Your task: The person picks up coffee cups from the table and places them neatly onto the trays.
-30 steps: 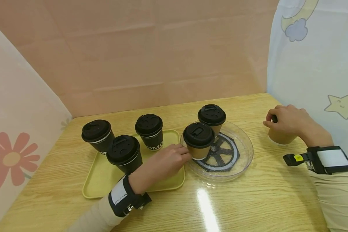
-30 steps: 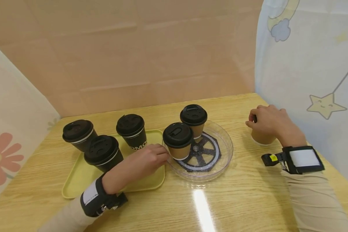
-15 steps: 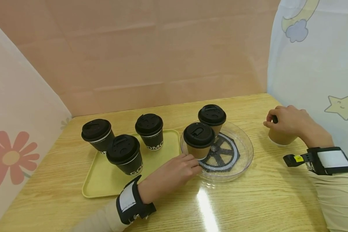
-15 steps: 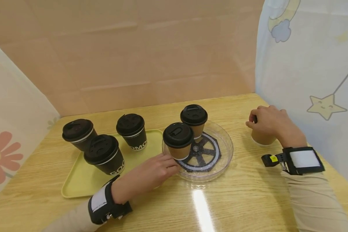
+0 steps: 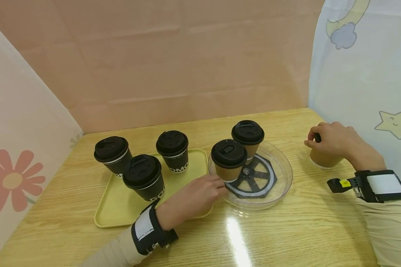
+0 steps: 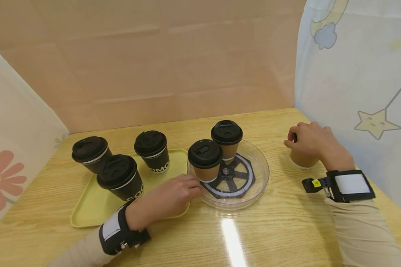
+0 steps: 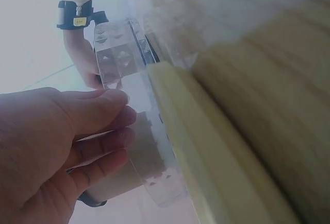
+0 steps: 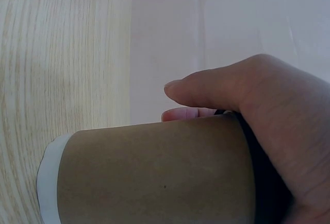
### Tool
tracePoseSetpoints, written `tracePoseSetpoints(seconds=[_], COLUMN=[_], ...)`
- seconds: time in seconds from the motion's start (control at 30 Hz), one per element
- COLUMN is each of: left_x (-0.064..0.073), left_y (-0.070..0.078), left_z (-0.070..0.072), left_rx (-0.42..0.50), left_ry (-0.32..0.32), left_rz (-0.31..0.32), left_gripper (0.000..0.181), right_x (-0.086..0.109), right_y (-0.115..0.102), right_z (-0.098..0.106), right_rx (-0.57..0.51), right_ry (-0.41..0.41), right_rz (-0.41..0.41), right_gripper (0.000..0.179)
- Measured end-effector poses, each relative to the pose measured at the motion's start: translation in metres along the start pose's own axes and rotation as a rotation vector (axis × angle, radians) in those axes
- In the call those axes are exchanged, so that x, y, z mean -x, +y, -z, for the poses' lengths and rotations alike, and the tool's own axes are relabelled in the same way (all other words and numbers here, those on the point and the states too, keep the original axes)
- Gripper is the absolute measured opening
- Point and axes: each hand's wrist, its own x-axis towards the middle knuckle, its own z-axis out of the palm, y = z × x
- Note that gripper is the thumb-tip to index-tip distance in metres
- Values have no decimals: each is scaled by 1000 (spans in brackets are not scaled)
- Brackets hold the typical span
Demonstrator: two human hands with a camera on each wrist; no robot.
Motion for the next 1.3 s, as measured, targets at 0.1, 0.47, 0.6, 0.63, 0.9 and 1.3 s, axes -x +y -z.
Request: tracePoseSetpoints(seconds=[0.1, 0.47, 0.6, 0.63, 0.9, 1.3], left_x=[1, 5, 6, 6, 7, 9], left_y=[-2, -10, -11, -12, -18, -23], left_z=[0, 3, 3, 3, -3, -3], left_rx=[36, 36, 37, 35, 31, 41], left_ry=[-2, -61, -50, -45, 5, 8], left_rz=[14, 70, 75, 74, 82, 143], left_gripper=[38, 31, 28, 27, 21, 24], right_x=[0, 0, 0, 0, 1, 0], right_y=[0, 0, 1, 1, -2, 0], right_z=[0, 0, 1, 1, 2, 1], right_rx=[2, 4, 4, 2, 6, 0], right_ry=[-3, -5, -5, -3, -1, -12], right_rz=[-2, 7, 7, 5, 1, -7], right_gripper=[20, 21, 22, 22, 22, 23])
